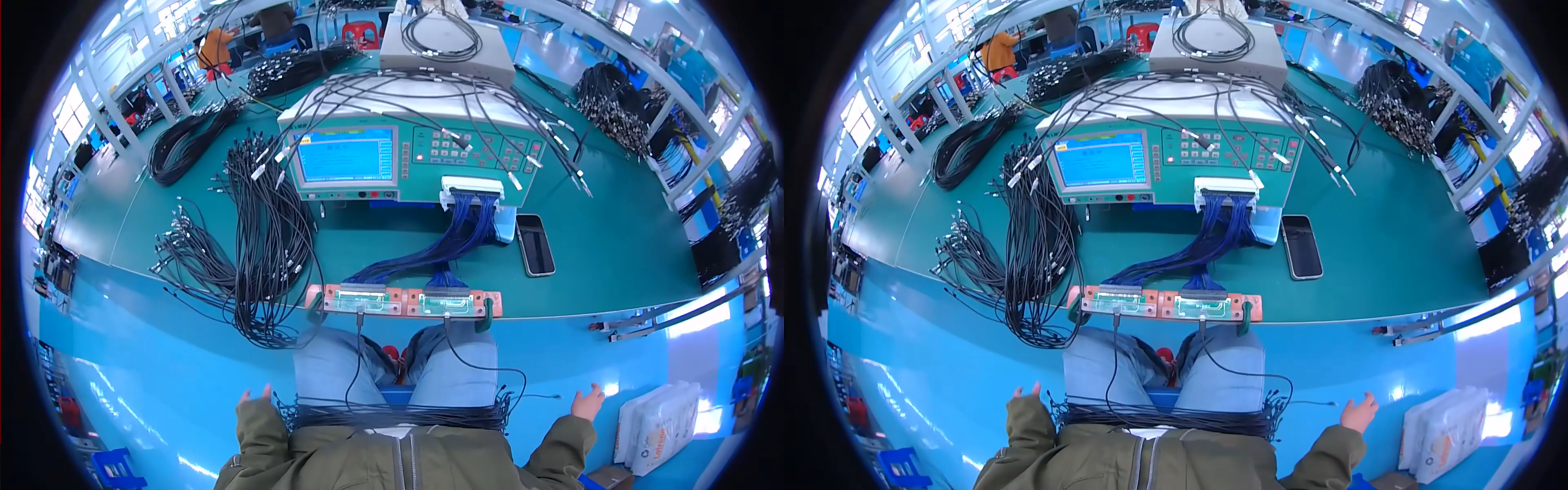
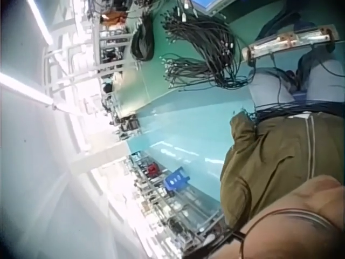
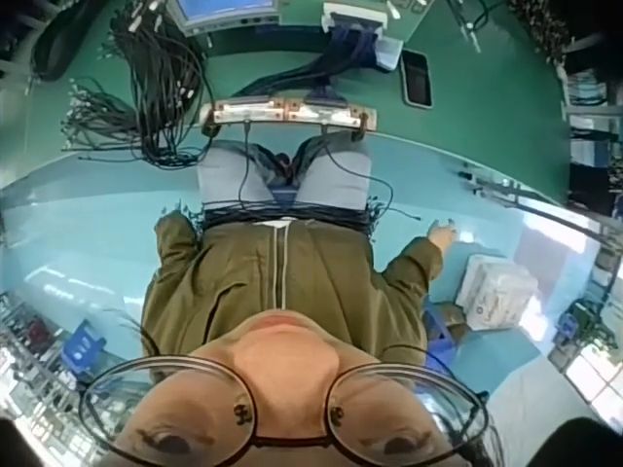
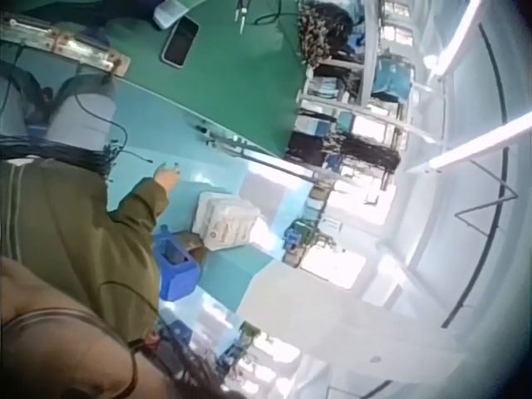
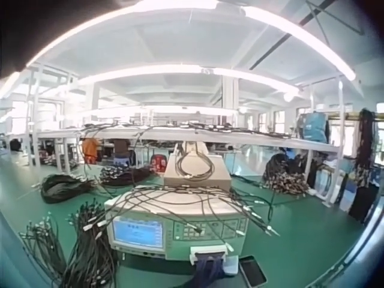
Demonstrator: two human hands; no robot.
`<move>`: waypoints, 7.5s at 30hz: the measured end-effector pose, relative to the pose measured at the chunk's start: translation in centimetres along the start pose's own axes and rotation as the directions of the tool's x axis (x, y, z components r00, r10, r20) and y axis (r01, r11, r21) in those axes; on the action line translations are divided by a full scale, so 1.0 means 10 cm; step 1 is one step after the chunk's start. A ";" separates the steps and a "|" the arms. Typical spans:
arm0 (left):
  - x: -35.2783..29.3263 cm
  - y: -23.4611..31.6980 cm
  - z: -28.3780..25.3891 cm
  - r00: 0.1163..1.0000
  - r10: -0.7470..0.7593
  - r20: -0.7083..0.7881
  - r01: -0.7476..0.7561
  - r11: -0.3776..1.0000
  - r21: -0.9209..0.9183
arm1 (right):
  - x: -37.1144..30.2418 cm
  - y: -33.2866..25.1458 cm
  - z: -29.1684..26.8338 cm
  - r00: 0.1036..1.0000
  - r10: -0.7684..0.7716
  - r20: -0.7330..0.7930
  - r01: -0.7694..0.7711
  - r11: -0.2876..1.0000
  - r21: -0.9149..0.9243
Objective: The person connects wire harnesses to a circuit board by hand for testing.
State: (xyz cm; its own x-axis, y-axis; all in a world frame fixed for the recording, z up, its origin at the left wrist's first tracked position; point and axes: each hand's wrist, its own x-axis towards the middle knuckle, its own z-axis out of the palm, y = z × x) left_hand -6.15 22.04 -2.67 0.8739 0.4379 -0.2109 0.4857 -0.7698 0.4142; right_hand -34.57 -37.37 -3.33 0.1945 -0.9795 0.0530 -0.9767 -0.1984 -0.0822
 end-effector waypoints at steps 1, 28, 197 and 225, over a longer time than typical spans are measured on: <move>-0.15 0.00 -0.01 1.000 -0.006 0.000 0.006 0.998 0.056 | 0.07 -0.06 -0.05 0.997 -0.072 -0.025 0.074 0.992 0.099; -0.35 1.40 -0.01 0.514 0.593 0.620 0.851 -0.264 -0.453 | -2.00 -3.92 -1.36 -0.165 -0.986 0.005 -0.857 0.146 0.494; -0.48 1.35 0.21 0.277 0.959 -0.061 0.820 -0.269 -0.505 | 0.67 -3.54 -0.46 0.833 -0.450 -0.321 0.505 0.856 0.109; -1.03 1.91 -0.60 -0.339 0.936 -0.096 -0.240 -0.185 -0.953 | -1.93 -3.93 -1.58 -0.361 -0.858 0.365 -0.883 0.440 0.164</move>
State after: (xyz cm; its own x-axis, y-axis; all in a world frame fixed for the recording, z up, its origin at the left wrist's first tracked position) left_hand -5.98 5.63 12.67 0.1564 -0.8243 0.5441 -0.3175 0.4797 0.8180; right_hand -1.33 -10.12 14.61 0.8015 0.5105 -0.3114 -0.5870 0.7713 -0.2460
